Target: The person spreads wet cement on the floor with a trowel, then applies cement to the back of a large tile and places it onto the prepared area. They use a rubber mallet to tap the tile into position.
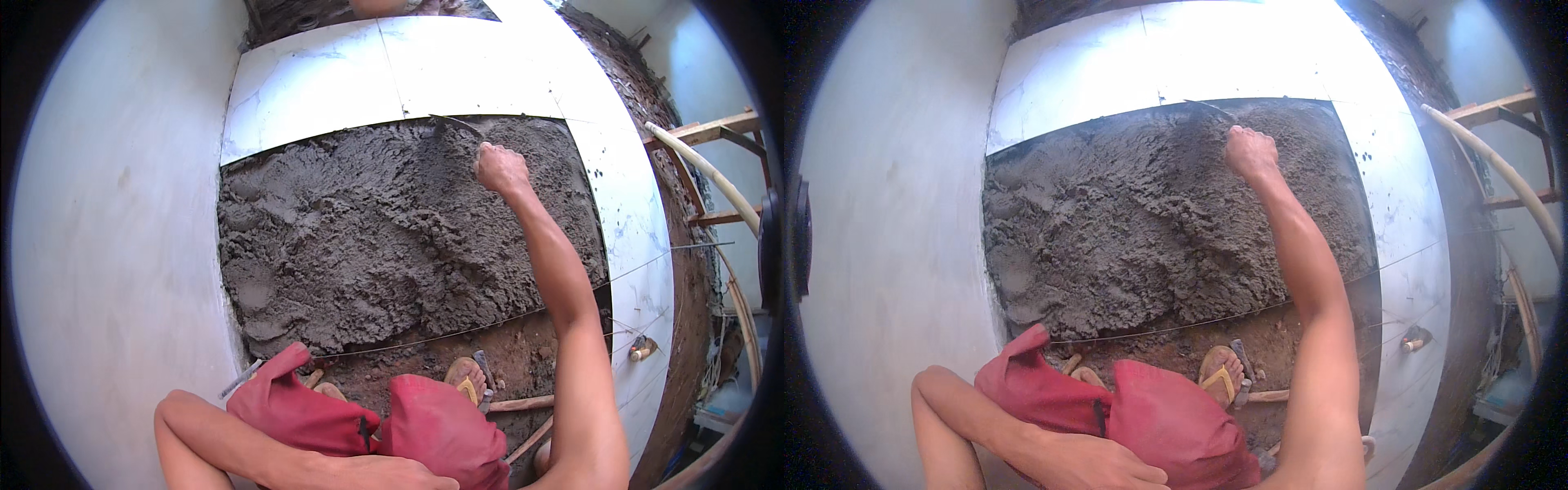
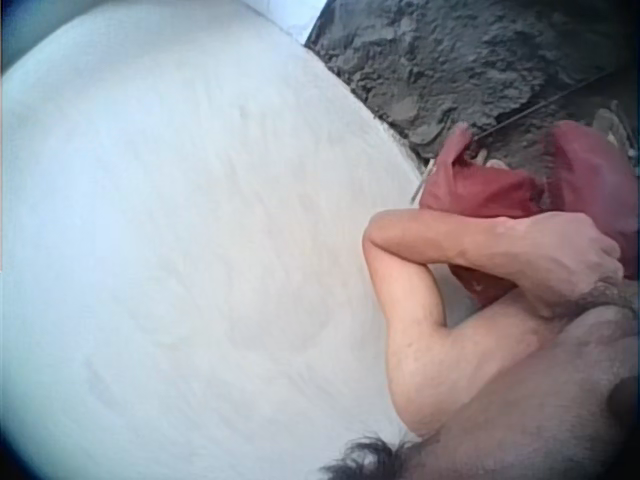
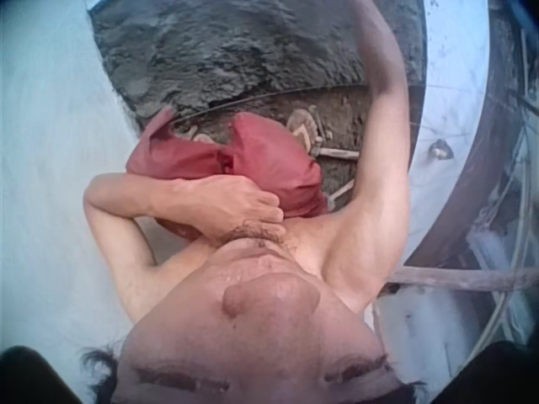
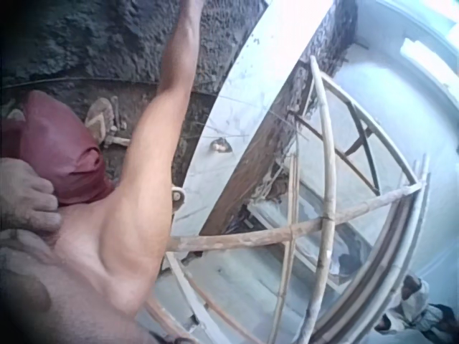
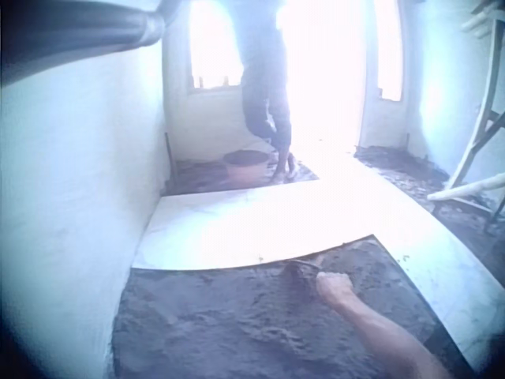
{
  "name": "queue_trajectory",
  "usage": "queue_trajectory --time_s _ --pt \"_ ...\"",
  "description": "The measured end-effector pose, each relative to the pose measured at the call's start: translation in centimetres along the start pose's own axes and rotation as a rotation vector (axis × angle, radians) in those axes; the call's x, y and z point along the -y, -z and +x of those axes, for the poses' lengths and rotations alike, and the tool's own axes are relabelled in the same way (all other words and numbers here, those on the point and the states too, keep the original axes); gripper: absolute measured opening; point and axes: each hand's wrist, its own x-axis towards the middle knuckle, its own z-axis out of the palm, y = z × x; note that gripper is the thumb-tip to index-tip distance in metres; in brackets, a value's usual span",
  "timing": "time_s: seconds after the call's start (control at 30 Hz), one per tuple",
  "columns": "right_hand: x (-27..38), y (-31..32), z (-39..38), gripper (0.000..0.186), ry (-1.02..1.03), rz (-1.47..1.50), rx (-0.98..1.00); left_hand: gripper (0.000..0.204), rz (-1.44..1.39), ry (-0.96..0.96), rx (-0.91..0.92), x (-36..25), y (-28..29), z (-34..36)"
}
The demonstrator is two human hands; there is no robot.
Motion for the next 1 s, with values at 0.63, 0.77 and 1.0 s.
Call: queue_trajectory --time_s 0.63,0.77,1.0 --pt "14.5 3.6 1.5 0.037 0.136 0.282 0.620 0.019 -0.002 -0.124 -0.023 1.1 0.8 -1.2" --pt "13.3 5.3 2.0 0.037 0.032 0.526 0.503 0.018 0.119 -0.015 -0.002 -0.2 0.3 -1.6" --pt "-0.9 4.0 7.0 0.038 -0.017 0.115 0.388 0.017 0.046 -0.010 -0.006 0.6 1.3 -1.0"
